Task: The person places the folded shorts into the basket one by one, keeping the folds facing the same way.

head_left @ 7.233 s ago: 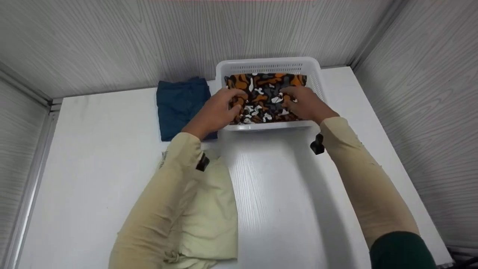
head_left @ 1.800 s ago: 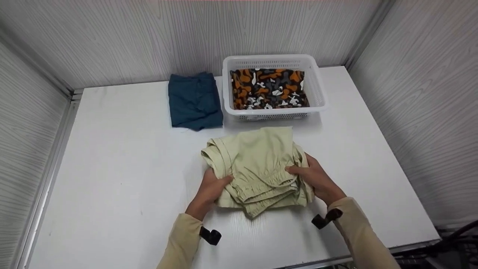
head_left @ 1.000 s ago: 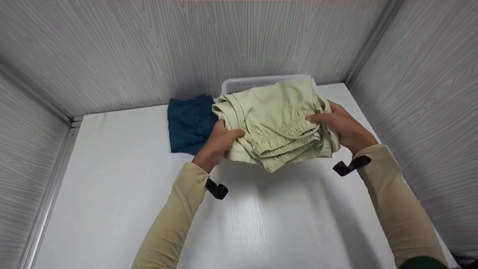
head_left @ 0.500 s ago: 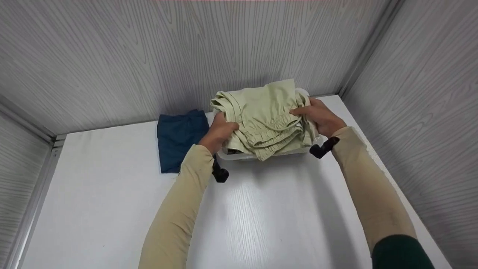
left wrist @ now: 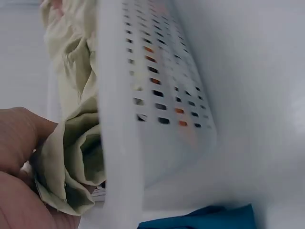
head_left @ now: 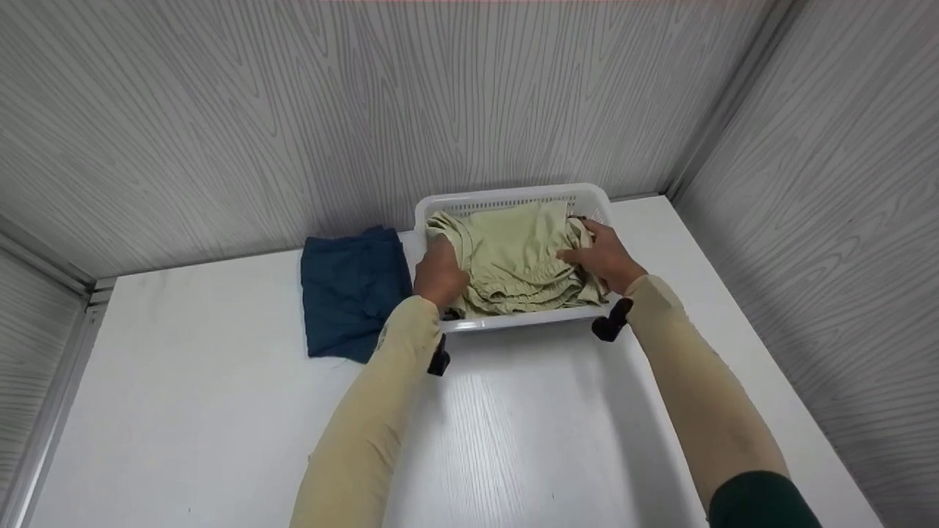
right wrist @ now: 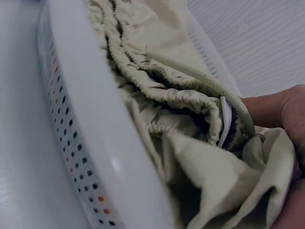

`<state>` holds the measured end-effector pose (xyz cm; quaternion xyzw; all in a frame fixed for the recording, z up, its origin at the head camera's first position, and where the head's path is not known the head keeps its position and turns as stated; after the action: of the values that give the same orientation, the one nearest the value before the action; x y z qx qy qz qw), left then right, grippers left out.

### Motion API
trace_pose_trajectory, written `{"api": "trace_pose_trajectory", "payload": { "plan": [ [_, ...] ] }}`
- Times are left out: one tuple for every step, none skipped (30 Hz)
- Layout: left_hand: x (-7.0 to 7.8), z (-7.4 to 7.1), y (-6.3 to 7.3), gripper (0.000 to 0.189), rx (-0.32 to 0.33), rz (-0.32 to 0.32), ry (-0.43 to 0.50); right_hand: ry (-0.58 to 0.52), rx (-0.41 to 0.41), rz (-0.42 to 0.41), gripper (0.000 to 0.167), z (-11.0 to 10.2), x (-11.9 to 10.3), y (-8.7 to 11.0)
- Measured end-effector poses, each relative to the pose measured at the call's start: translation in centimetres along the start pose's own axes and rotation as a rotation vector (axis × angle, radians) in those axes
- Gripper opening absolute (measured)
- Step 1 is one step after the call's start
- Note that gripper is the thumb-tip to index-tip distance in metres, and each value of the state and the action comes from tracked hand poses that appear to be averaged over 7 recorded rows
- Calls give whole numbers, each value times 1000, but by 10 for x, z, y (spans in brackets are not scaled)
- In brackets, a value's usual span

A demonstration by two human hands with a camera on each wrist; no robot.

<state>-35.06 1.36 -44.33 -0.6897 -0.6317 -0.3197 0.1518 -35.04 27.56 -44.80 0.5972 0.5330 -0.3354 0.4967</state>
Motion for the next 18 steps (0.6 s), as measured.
{"api": "trace_pose_trajectory", "payload": {
  "plan": [
    [2,3,1,73,-18,-2,-33,60,16,-3,69,-1,1,1],
    [2,7,2,79,-44,-11,-47,123,33,-4,72,-2,3,1],
    [3,10,3,84,-77,-24,-55,190,52,-4,75,-3,5,1],
    [2,13,6,88,-112,-39,-57,247,63,-4,76,-2,6,2],
    [3,14,8,90,-140,-49,-54,300,69,-10,75,-1,7,3],
    [3,14,11,92,-164,-61,-50,352,81,-11,73,0,8,3],
    [4,14,14,94,-184,-72,-52,419,88,-11,67,1,9,4],
    [5,13,16,95,-190,-73,-63,488,93,-19,59,3,9,4],
    [8,11,19,95,-194,-69,-77,556,100,-25,51,4,7,6],
    [11,8,22,95,-190,-61,-96,621,109,-35,47,5,5,8],
    [15,4,25,94,-179,-46,-118,674,124,-52,44,7,1,11],
    [19,0,27,92,-166,-34,-148,719,138,-69,42,8,-4,14],
    [23,-4,30,90,-149,-15,-180,759,141,-97,42,11,-11,17],
    [28,-8,32,86,-128,9,-215,777,137,-127,46,15,-17,20],
    [33,-10,33,81,-111,35,-253,784,115,-145,51,21,-22,23],
    [38,-12,35,75,-99,62,-291,779,75,-143,56,27,-24,24],
    [42,-10,36,69,-96,91,-327,778,21,-125,60,34,-23,26],
    [45,-7,36,63,-106,119,-374,782,-50,-87,63,42,-19,27]
  ]
}}
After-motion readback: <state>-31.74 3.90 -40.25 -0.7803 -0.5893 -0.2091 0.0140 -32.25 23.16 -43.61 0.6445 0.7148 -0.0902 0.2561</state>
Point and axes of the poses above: each hand's wrist, its own y-axis away from the middle knuckle, its own z-axis out of the palm, x = y × z, the point moved 10 cm from there along -y, towards the middle knuckle, and after that the axes turned 6 degrees about -y, right-handed, at the moved point
